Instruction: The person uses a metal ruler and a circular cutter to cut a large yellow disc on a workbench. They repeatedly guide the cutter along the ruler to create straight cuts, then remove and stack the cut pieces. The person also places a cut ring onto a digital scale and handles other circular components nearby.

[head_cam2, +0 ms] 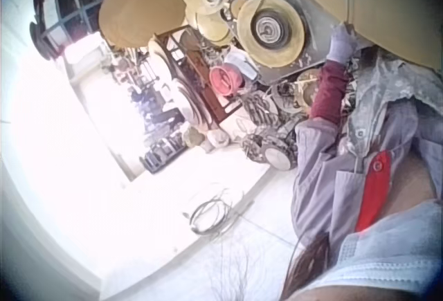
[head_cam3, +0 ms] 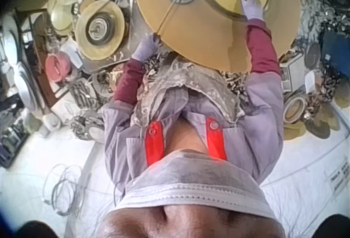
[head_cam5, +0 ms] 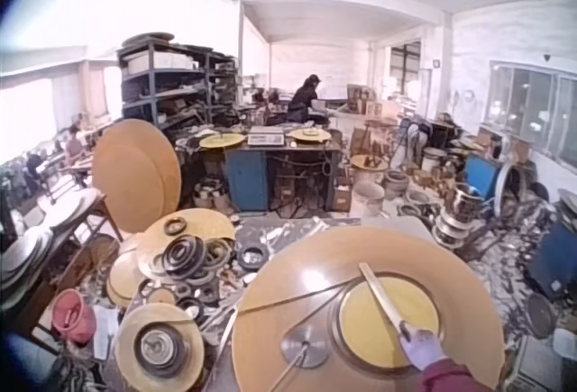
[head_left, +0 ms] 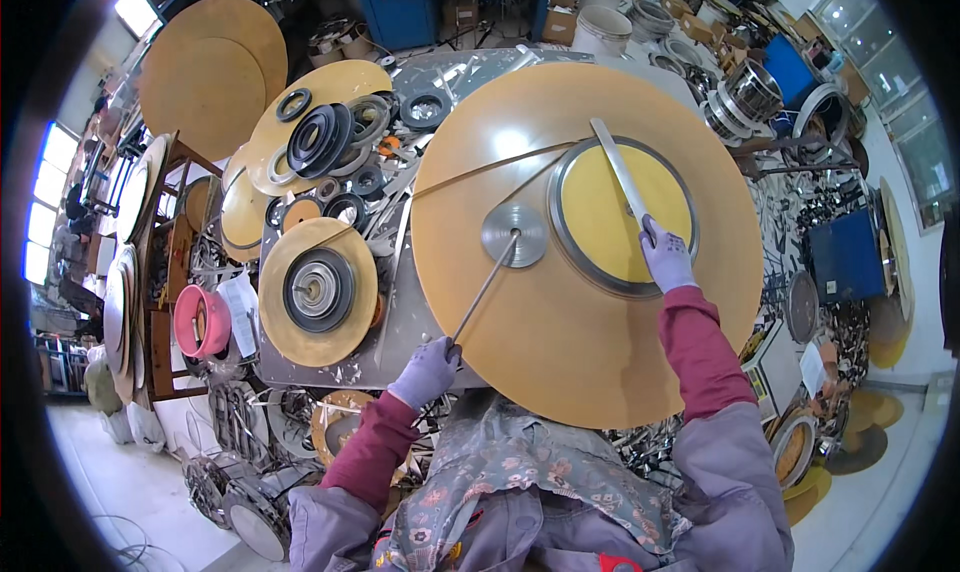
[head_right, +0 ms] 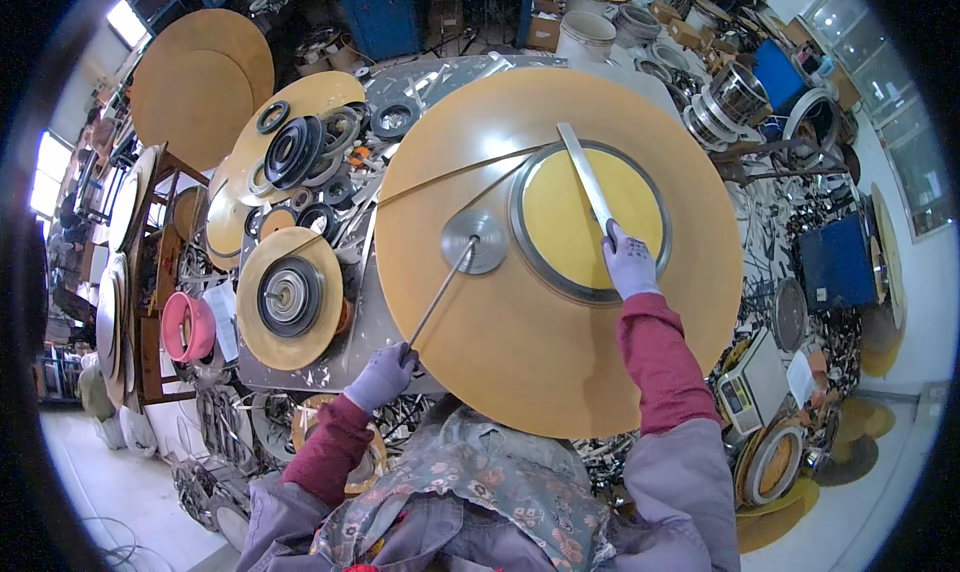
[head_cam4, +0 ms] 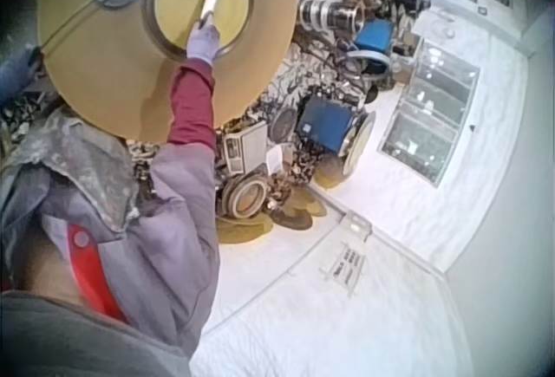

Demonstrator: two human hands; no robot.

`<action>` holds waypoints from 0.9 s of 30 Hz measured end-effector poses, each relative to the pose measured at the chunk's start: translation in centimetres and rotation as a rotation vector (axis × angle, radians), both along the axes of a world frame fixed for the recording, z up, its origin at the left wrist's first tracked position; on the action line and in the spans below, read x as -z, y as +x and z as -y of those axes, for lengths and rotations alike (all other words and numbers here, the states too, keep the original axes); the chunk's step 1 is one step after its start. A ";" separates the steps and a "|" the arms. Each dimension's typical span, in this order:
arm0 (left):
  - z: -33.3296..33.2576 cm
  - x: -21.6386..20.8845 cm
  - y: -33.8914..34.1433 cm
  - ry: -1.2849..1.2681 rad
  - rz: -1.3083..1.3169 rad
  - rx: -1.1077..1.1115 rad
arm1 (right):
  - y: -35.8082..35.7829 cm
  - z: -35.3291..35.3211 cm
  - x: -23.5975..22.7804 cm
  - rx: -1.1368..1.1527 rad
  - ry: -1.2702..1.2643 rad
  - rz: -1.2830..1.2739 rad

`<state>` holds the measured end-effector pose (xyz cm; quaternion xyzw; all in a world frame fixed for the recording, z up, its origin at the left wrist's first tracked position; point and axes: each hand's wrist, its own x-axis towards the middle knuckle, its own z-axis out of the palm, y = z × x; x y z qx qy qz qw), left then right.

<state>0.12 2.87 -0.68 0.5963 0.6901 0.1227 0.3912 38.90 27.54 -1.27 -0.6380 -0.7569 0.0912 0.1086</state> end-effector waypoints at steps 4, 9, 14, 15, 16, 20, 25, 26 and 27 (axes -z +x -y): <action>0.1 0.2 0.4 0.018 0.052 0.007 | -0.3 0.1 0.1 0.001 -0.018 -0.020; 0.0 0.2 0.8 0.002 0.041 0.006 | -1.2 0.7 -0.5 0.004 -0.010 0.009; -0.1 0.4 0.0 0.021 0.030 -0.055 | -1.9 1.2 -1.5 0.008 -0.023 0.010; -0.3 0.3 -0.2 0.014 0.019 -0.037 | -1.9 1.2 -1.3 0.009 -0.026 -0.007; -0.4 0.3 -0.4 0.007 0.008 -0.019 | -1.7 1.2 -1.0 0.011 -0.030 -0.025; -0.3 0.3 -0.3 -0.010 0.047 -0.042 | -1.7 1.1 -0.7 0.016 -0.051 -0.049; -0.4 -0.7 0.0 -0.021 0.068 -0.005 | -1.7 1.4 -0.8 -0.001 -0.019 -0.043; -0.5 -0.6 0.2 -0.049 0.067 -0.012 | -1.5 1.4 -0.5 -0.012 -0.009 -0.054; -0.6 -0.7 0.3 -0.075 0.064 -0.020 | -1.4 1.3 -0.3 -0.015 0.000 -0.056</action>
